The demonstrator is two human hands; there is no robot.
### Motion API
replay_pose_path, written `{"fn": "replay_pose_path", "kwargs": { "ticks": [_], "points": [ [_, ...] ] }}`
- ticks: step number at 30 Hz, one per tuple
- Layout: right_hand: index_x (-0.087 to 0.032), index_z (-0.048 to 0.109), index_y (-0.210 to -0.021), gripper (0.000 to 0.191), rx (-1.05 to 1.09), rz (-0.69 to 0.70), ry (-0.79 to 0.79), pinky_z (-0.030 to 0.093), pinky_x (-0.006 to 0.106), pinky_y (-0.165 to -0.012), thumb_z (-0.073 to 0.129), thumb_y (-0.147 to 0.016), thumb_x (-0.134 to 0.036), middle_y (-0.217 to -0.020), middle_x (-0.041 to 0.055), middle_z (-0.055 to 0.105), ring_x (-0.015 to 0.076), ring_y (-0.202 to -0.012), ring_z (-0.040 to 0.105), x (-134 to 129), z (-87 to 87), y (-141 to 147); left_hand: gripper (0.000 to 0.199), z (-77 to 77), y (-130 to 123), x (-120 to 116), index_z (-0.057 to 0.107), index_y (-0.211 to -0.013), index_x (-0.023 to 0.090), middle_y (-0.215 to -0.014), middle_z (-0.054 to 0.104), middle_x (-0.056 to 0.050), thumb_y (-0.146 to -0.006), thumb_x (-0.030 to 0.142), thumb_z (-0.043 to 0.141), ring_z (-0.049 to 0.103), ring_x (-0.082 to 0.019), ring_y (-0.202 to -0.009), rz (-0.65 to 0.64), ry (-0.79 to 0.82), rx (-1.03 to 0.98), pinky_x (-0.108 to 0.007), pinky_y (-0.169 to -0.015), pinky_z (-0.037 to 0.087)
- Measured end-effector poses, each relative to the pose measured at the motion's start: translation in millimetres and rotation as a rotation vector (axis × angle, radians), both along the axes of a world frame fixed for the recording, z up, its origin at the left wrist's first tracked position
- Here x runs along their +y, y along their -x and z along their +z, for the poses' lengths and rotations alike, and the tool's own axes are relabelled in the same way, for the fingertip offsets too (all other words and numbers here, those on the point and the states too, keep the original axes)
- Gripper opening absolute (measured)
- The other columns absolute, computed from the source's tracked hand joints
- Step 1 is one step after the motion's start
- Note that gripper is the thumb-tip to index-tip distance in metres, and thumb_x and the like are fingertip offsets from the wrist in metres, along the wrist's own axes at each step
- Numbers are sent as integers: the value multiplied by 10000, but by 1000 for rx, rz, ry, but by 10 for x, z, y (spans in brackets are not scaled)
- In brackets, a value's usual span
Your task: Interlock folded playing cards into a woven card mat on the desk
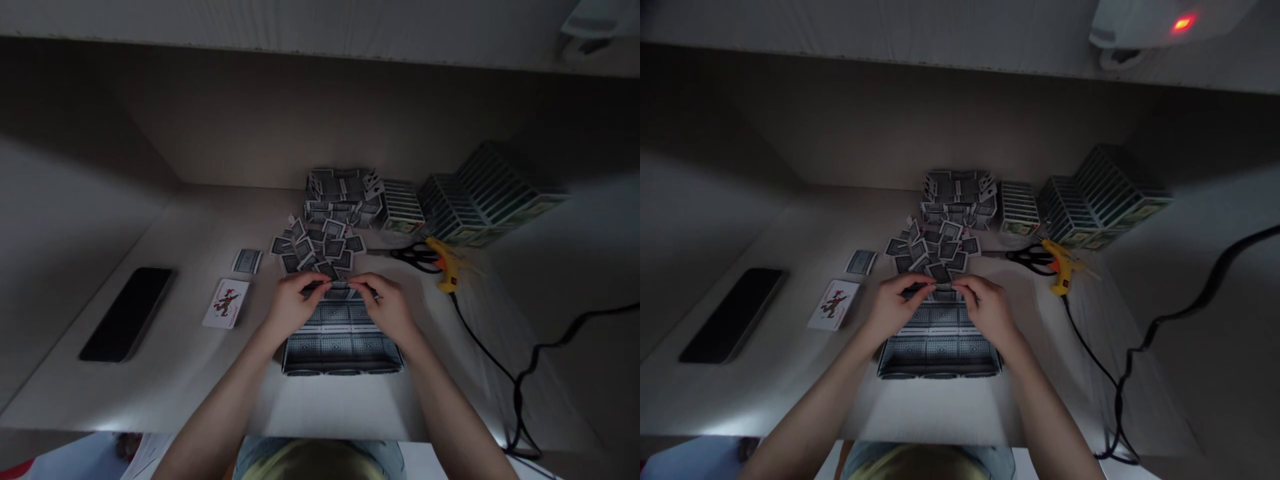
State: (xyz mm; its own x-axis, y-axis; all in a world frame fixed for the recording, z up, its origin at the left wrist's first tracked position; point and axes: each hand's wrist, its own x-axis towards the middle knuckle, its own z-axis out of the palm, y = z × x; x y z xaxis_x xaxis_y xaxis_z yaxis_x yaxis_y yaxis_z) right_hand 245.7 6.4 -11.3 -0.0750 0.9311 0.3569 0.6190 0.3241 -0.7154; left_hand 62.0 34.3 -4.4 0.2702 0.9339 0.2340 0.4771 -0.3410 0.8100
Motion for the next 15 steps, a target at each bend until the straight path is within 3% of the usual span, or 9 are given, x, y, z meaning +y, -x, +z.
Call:
{"fn": "replay_pose_path", "kwargs": {
  "ticks": [4,7,15],
  "points": [
    [-214,613,-804,129,-23,14,-7,485,252,-666,485,-814,-201,-795,18,684,157,-748,637,-8,2,-10,205,-32,16,25,647,-900,215,-888,699,-2,-703,274,645,636,-151,-816,-58,16,84,-239,-701,489],
    [-215,611,-789,127,-28,23,-20,489,256,-651,487,-804,-194,-781,23,683,162,-735,636,-23,2,-8,151,-68,8,43,654,-854,209,-853,703,-5,-712,257,635,640,-154,-781,-48,17,138,-252,-717,479],
    [-218,623,-774,135,-77,66,-48,486,259,-655,496,-790,-175,-793,26,691,166,-730,641,-22,23,-19,188,-60,5,44,637,-907,219,-892,697,-1,-722,243,618,636,-155,-820,-58,33,142,-240,-731,460]
  ]
}}
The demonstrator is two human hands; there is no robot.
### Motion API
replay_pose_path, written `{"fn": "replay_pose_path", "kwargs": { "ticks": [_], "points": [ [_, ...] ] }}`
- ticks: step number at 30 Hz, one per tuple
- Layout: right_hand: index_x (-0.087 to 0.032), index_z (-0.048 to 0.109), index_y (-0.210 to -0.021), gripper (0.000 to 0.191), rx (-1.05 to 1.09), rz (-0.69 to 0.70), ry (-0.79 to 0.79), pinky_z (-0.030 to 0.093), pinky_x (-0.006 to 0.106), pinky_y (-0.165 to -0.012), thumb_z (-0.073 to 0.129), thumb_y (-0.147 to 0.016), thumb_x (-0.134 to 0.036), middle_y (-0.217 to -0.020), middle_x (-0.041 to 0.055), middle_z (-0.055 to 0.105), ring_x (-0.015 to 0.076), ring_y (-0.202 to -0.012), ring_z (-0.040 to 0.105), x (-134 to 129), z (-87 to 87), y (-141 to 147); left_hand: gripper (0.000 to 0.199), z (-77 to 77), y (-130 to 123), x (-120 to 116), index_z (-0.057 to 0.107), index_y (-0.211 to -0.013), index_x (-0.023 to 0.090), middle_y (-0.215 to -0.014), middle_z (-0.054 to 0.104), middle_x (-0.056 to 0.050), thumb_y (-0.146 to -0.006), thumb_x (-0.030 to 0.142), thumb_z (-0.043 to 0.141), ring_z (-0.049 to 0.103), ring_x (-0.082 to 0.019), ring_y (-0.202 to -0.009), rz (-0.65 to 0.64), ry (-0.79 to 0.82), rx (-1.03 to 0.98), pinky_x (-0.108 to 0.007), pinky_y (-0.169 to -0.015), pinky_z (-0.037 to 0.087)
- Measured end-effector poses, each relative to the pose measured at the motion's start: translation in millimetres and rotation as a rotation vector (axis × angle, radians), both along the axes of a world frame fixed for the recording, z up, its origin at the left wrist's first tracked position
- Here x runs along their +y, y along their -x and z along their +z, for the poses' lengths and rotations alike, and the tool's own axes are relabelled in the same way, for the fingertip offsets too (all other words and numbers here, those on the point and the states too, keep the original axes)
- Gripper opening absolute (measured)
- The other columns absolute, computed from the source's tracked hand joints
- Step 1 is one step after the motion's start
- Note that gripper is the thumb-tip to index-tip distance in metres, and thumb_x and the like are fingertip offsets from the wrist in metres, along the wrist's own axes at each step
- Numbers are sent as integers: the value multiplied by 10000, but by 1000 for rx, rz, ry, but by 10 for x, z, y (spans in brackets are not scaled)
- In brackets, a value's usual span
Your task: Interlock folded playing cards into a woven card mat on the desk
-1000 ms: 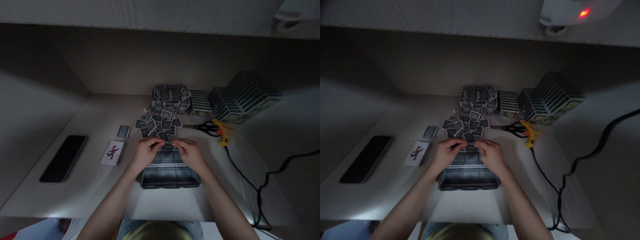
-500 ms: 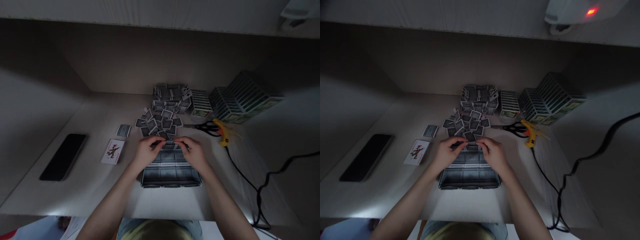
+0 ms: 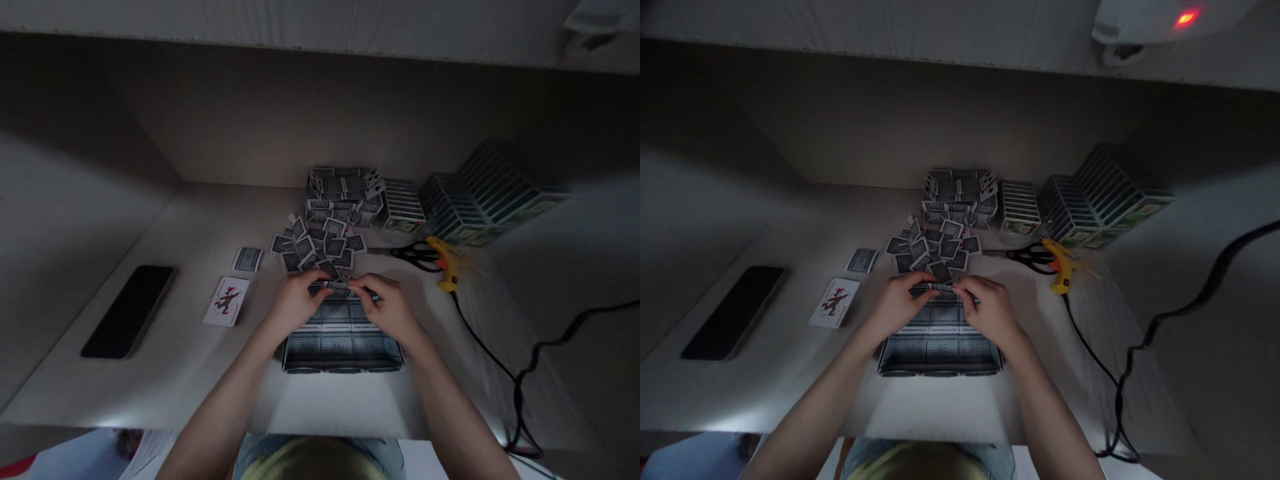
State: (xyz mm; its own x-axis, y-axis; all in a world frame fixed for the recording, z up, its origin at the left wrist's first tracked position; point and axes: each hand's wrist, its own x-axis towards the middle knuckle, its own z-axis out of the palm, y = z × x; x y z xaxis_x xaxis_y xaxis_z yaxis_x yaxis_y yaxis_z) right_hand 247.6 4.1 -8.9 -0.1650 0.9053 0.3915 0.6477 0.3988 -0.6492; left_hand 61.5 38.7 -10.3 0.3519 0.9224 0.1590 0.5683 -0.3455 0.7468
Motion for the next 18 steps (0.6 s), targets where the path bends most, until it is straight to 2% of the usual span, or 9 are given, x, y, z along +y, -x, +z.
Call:
{"fn": "replay_pose_path", "kwargs": {
  "ticks": [4,7,11,13,15,18],
  "points": [
    [-210,625,-777,132,5,16,6,482,255,-670,500,-797,-173,-802,28,693,162,-742,642,8,4,-12,182,1,26,22,650,-877,215,-868,702,-4,-699,246,637,638,-161,-796,-30,44,14,-234,-698,456],
    [-209,633,-773,128,25,24,8,485,259,-671,509,-800,-191,-801,30,695,162,-740,642,8,-10,-10,109,-12,13,26,663,-793,210,-780,703,-10,-704,263,630,634,-169,-718,8,41,72,-237,-616,436],
    [-216,650,-830,117,130,-12,76,493,278,-700,555,-783,-265,-839,29,697,173,-781,641,21,-35,-26,108,-23,-11,19,665,-786,214,-762,702,-12,-688,250,637,625,-171,-697,57,43,67,-234,-584,418],
    [-209,639,-931,214,244,-65,145,499,279,-698,583,-764,-331,-855,30,696,178,-793,640,44,-48,-69,121,-34,-6,18,668,-787,215,-746,698,-5,-675,255,644,615,-162,-672,77,58,11,-227,-569,414],
    [-195,614,-1015,318,355,-138,217,505,277,-656,527,-796,-408,-848,35,697,179,-765,643,79,-59,-137,135,-50,13,20,670,-777,203,-716,688,-2,-663,273,649,598,-149,-633,117,90,-64,-219,-545,407],
    [-186,640,-972,430,417,-243,256,507,290,-583,331,-877,-469,-799,51,703,188,-698,651,142,-69,-244,198,-64,56,31,670,-750,167,-670,662,-1,-627,321,670,563,-132,-579,199,158,-198,-209,-508,394]
  ]
}}
